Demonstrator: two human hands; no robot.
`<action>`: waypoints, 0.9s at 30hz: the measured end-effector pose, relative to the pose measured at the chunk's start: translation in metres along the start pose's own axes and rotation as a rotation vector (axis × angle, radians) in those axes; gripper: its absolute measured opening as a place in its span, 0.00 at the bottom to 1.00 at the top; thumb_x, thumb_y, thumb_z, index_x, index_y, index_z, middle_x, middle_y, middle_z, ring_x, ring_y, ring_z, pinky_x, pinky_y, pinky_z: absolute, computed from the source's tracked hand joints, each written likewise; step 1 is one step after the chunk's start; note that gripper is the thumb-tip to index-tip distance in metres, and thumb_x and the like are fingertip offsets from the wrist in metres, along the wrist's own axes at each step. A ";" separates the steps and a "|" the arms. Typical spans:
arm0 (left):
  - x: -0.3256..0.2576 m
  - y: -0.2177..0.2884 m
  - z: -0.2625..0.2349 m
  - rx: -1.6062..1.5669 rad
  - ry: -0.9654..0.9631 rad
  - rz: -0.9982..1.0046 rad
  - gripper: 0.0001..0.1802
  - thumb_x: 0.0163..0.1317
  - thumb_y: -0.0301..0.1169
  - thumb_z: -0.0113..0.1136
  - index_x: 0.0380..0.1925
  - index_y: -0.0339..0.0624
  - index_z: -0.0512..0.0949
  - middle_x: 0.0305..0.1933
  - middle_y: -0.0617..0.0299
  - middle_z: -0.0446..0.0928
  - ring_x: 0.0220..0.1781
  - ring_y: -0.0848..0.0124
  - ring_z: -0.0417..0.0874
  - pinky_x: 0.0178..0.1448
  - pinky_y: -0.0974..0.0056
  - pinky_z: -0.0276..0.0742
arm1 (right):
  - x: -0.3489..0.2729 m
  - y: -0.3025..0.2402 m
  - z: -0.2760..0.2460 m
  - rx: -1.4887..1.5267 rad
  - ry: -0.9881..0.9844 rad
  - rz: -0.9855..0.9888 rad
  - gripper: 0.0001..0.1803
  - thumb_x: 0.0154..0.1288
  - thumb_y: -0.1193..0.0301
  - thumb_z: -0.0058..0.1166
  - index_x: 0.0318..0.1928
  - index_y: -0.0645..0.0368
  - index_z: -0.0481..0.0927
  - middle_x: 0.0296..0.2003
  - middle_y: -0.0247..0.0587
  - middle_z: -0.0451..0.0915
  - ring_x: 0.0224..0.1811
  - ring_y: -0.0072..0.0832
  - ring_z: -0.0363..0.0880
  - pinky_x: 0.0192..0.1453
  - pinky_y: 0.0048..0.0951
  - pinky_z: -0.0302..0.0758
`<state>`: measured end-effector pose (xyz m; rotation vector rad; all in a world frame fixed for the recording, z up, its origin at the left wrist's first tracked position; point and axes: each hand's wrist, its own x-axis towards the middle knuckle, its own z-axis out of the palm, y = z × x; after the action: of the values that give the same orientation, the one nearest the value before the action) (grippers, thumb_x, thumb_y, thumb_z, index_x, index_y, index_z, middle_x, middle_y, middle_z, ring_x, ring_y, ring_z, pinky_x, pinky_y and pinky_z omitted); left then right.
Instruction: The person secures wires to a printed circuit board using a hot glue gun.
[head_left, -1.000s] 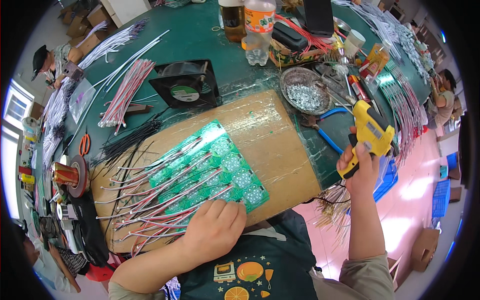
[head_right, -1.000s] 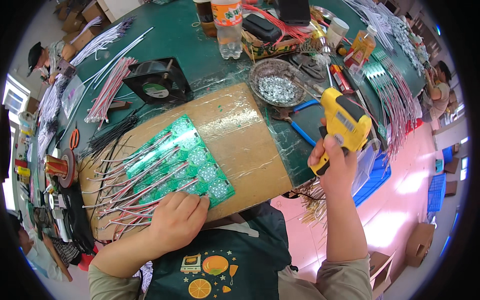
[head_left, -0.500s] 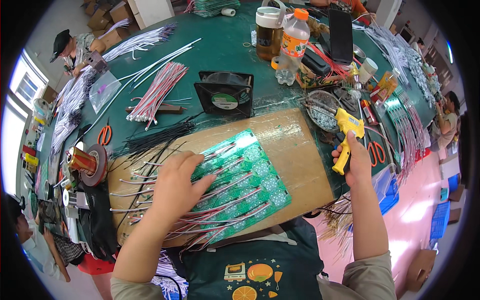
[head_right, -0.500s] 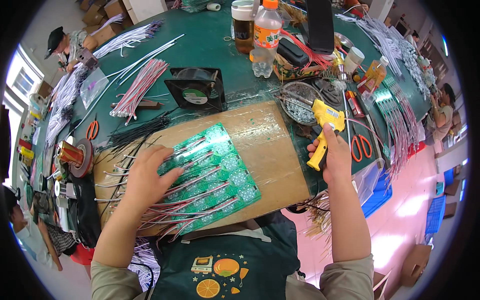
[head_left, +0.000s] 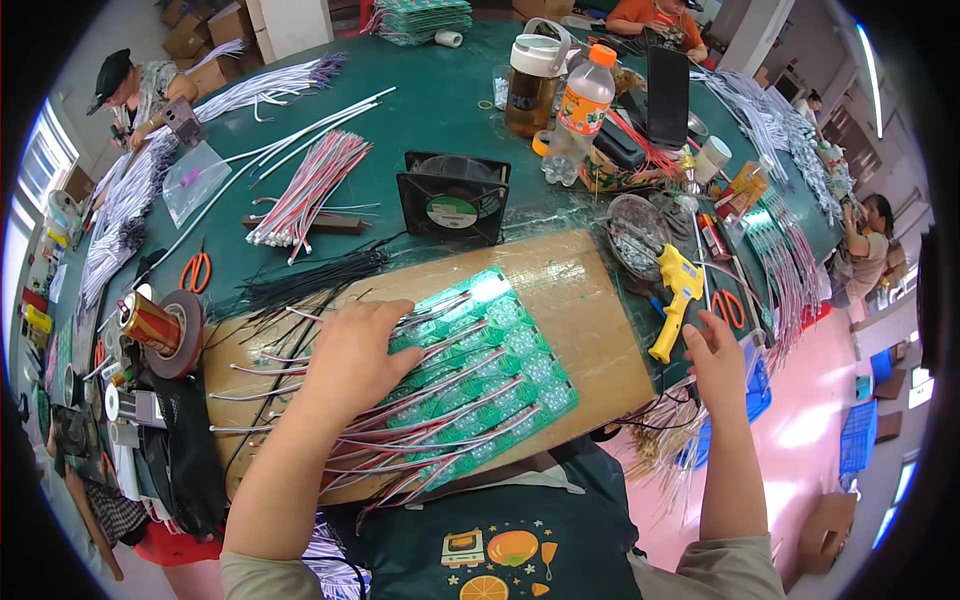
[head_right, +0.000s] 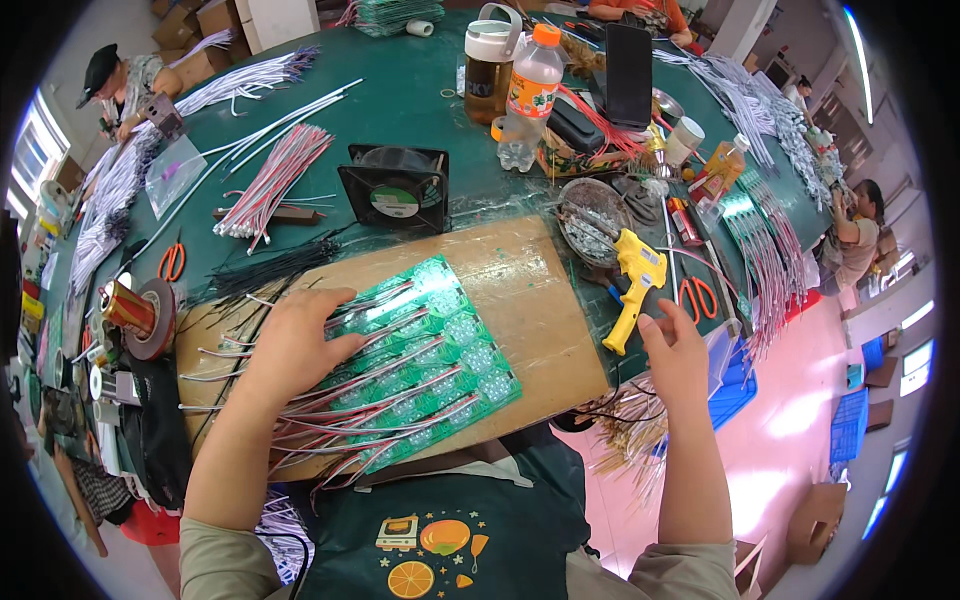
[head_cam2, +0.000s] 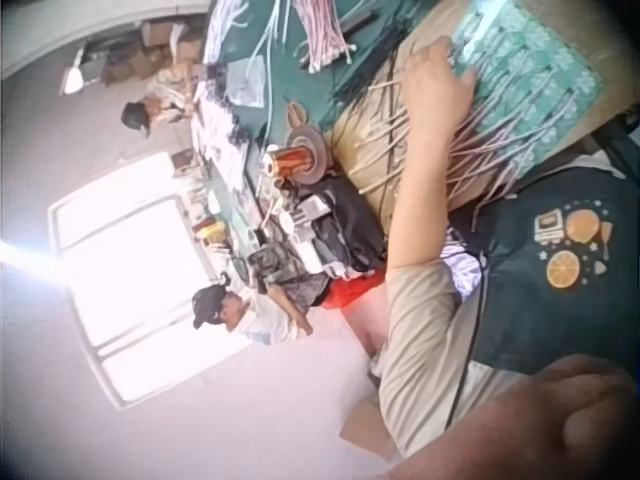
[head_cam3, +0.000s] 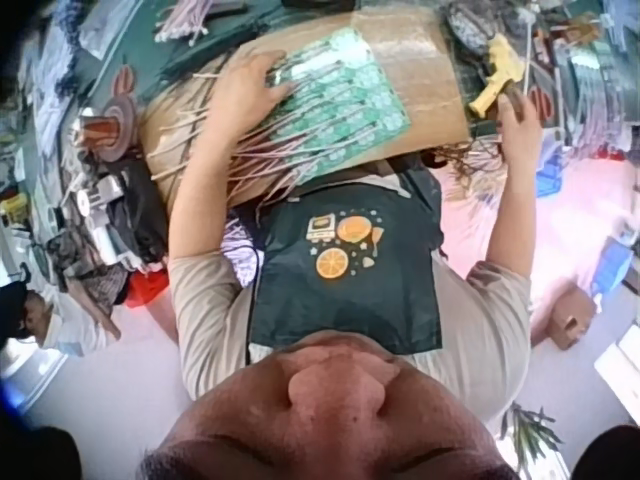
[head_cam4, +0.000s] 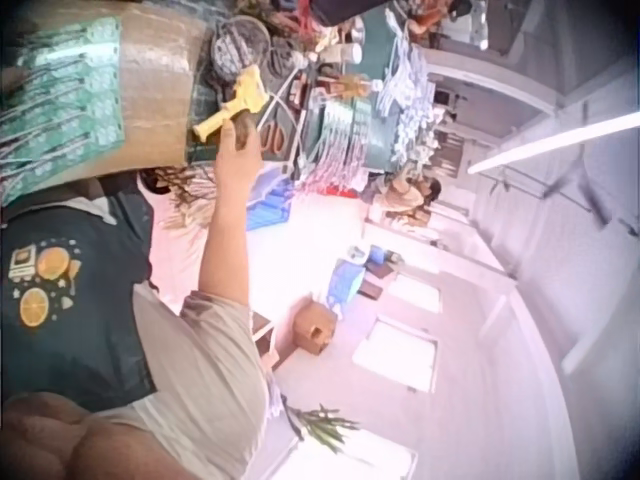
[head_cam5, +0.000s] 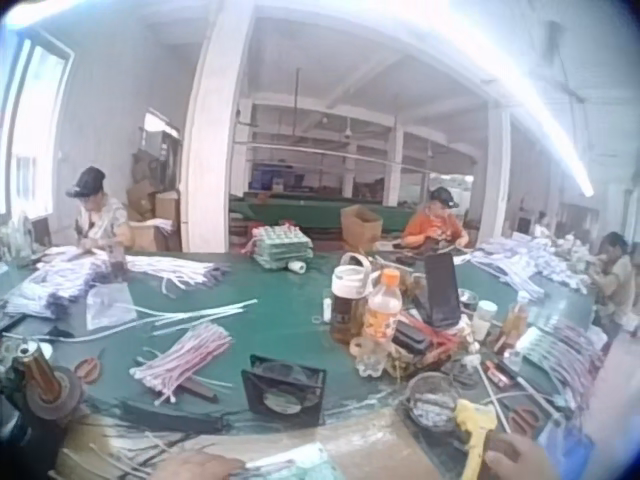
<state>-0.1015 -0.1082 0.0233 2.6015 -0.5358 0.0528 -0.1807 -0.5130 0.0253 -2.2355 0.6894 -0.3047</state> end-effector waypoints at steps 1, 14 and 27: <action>0.000 0.001 0.000 0.004 -0.015 -0.009 0.27 0.48 0.36 0.68 0.51 0.39 0.77 0.49 0.46 0.79 0.54 0.50 0.76 0.60 0.53 0.69 | -0.005 0.000 0.000 -0.007 0.001 0.005 0.25 0.63 0.64 0.60 0.58 0.61 0.74 0.37 0.37 0.80 0.33 0.21 0.78 0.34 0.24 0.76; 0.002 -0.004 0.001 -0.084 0.017 -0.001 0.25 0.47 0.32 0.68 0.48 0.39 0.79 0.49 0.49 0.79 0.55 0.51 0.76 0.60 0.54 0.70 | -0.069 -0.055 0.057 0.154 -0.774 0.095 0.22 0.64 0.67 0.58 0.56 0.65 0.74 0.33 0.34 0.77 0.29 0.19 0.76 0.29 0.22 0.74; -0.010 0.008 -0.049 -0.402 0.140 -0.114 0.31 0.43 0.26 0.72 0.52 0.38 0.76 0.39 0.64 0.73 0.43 0.73 0.75 0.52 0.67 0.71 | -0.076 -0.058 0.060 0.967 -0.639 0.242 0.13 0.65 0.73 0.57 0.48 0.61 0.72 0.38 0.37 0.79 0.36 0.26 0.81 0.37 0.29 0.82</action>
<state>-0.1110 -0.0877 0.0688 2.2105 -0.3099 0.0799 -0.1963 -0.4011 0.0273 -1.1931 0.3307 0.1820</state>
